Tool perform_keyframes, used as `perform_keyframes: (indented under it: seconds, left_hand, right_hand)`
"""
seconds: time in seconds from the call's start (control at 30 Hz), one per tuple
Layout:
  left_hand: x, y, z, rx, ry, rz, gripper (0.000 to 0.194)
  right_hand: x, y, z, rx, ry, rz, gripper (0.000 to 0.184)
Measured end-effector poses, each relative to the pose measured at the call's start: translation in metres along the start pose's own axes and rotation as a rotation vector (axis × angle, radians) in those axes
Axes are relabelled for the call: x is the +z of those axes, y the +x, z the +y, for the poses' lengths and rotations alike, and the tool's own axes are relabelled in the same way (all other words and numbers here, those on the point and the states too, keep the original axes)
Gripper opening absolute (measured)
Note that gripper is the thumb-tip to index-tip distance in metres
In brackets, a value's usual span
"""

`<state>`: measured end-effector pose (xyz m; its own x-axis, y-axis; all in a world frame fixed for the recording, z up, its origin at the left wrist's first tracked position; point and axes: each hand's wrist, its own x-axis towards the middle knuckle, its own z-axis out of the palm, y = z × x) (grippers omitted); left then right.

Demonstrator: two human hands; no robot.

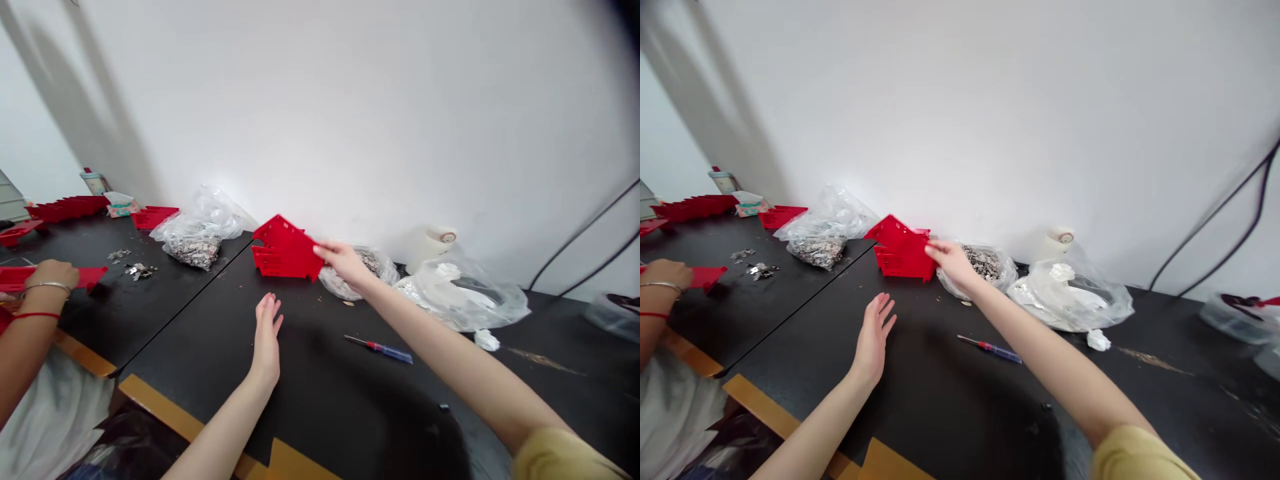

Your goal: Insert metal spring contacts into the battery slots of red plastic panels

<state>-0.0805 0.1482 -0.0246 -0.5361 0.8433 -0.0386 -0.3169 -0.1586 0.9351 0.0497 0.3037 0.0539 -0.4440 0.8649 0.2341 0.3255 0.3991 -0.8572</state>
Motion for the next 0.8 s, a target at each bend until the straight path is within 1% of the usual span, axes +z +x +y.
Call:
perform_keyframes:
  seconds: [0.07, 0.1, 0.13, 0.2, 0.23, 0.27, 0.3, 0.33, 0.4, 0.47, 0.6, 0.7, 0.8]
  left_hand:
    - [-0.002, -0.004, -0.004, 0.050, 0.079, -0.013, 0.043]
    - [-0.003, -0.006, -0.006, 0.123, 0.176, -0.041, 0.042]
    - [-0.003, -0.008, -0.007, 0.234, 0.316, -0.084, 0.042]
    - [-0.004, -0.012, -0.011, 0.532, 0.684, -0.189, 0.040]
    - [-0.004, -0.013, -0.013, 0.679, 0.869, -0.230, 0.039]
    - [-0.004, -0.014, -0.016, 0.794, 1.019, -0.250, 0.037]
    - [-0.003, -0.013, -0.017, 0.867, 1.114, -0.251, 0.034]
    - [-0.003, -0.012, -0.019, 0.910, 1.176, -0.245, 0.031]
    - [-0.002, -0.009, -0.021, 0.941, 1.241, -0.220, 0.027]
    - [-0.002, -0.007, -0.021, 0.937, 1.263, -0.205, 0.023]
    - [-0.003, -0.006, -0.021, 0.900, 1.276, -0.223, 0.018]
    - [-0.003, -0.005, -0.021, 0.878, 1.283, -0.244, 0.018]
    - [-0.004, -0.003, -0.021, 0.852, 1.285, -0.258, 0.017]
  right_hand:
    - [-0.003, 0.049, -0.004, -0.076, -0.137, 0.155, 0.038]
    - [-0.002, 0.070, -0.004, -0.102, -0.209, 0.210, 0.036]
    - [0.001, 0.090, -0.003, -0.118, -0.281, 0.243, 0.035]
    - [0.009, 0.120, 0.004, -0.137, -0.415, 0.270, 0.033]
    - [0.015, 0.132, 0.009, -0.138, -0.474, 0.267, 0.032]
    - [0.020, 0.142, 0.015, -0.137, -0.525, 0.258, 0.031]
    - [0.025, 0.150, 0.022, -0.131, -0.570, 0.246, 0.030]
    - [0.030, 0.157, 0.028, -0.123, -0.607, 0.232, 0.030]
    - [0.036, 0.169, 0.041, -0.106, -0.662, 0.210, 0.029]
    - [0.039, 0.180, 0.050, -0.087, -0.694, 0.187, 0.030]
    - [0.033, 0.193, 0.057, -0.079, -0.723, 0.140, 0.033]
    - [0.026, 0.185, 0.058, -0.120, -0.737, 0.156, 0.038]
    - [0.017, 0.158, 0.060, -0.200, -0.740, 0.208, 0.040]
